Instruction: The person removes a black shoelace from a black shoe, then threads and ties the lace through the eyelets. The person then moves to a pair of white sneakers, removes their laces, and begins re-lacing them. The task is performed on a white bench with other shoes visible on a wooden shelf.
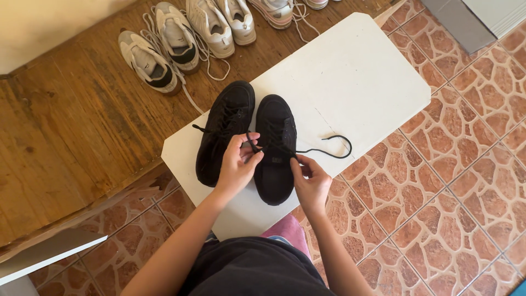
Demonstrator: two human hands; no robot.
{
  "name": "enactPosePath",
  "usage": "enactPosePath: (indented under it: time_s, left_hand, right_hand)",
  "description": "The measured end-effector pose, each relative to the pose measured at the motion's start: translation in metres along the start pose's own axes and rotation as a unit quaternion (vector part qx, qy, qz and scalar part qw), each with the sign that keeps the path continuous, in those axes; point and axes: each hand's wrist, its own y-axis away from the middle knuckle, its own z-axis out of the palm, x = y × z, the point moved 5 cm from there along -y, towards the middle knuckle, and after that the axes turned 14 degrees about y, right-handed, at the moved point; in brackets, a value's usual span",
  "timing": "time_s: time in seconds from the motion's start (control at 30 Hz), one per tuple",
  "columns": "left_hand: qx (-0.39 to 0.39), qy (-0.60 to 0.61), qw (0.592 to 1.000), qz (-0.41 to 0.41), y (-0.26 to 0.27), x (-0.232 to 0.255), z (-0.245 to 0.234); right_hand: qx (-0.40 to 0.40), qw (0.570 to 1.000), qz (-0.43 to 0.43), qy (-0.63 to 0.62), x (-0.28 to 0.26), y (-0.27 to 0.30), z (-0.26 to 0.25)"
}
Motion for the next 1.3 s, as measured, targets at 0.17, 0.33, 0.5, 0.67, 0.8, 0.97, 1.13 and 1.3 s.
enactPosePath:
  time_s: [0.17, 0.33, 0.5, 0.67, 0.8, 0.97, 1.13, 1.3]
  left_hand:
    - [0.000, 0.074, 0.994, -0.074, 0.001, -0.017, -0.009]
    - [-0.003, -0.086, 0.996, 0.030, 0.007, 0.013, 0.003]
    - [0.040, -0.175, 0.978, 0.109, 0.014, 0.039, 0.019]
    - [-0.017, -0.287, 0.939, 0.191, 0.024, 0.047, 0.027]
    - [-0.107, -0.356, 0.901, 0.224, 0.027, 0.042, 0.030]
    - [-0.131, -0.395, 0.853, 0.314, 0.030, 0.038, 0.031]
    - [-0.139, -0.394, 0.849, 0.324, 0.031, 0.033, 0.029]
    - [-0.120, -0.398, 0.849, 0.326, 0.030, 0.035, 0.030]
  right_hand:
    - [-0.031, 0.999, 0.043, -0.001, 0.011, 0.002, 0.005]
    - [-0.012, 1.000, -0.024, 0.003, 0.004, 0.004, 0.006]
    - [0.001, 1.000, -0.011, 0.006, 0.005, 0.004, 0.007]
    - [-0.001, 1.000, 0.001, 0.005, 0.009, 0.005, 0.008]
    - [-0.007, 1.000, 0.016, 0.000, 0.009, 0.004, 0.011]
    - [0.018, 0.999, -0.028, 0.019, 0.001, 0.006, 0.009]
    - [0.078, 0.971, -0.199, 0.108, -0.025, 0.013, 0.001]
    - [0.079, 0.967, -0.209, 0.121, -0.030, 0.014, 0.000]
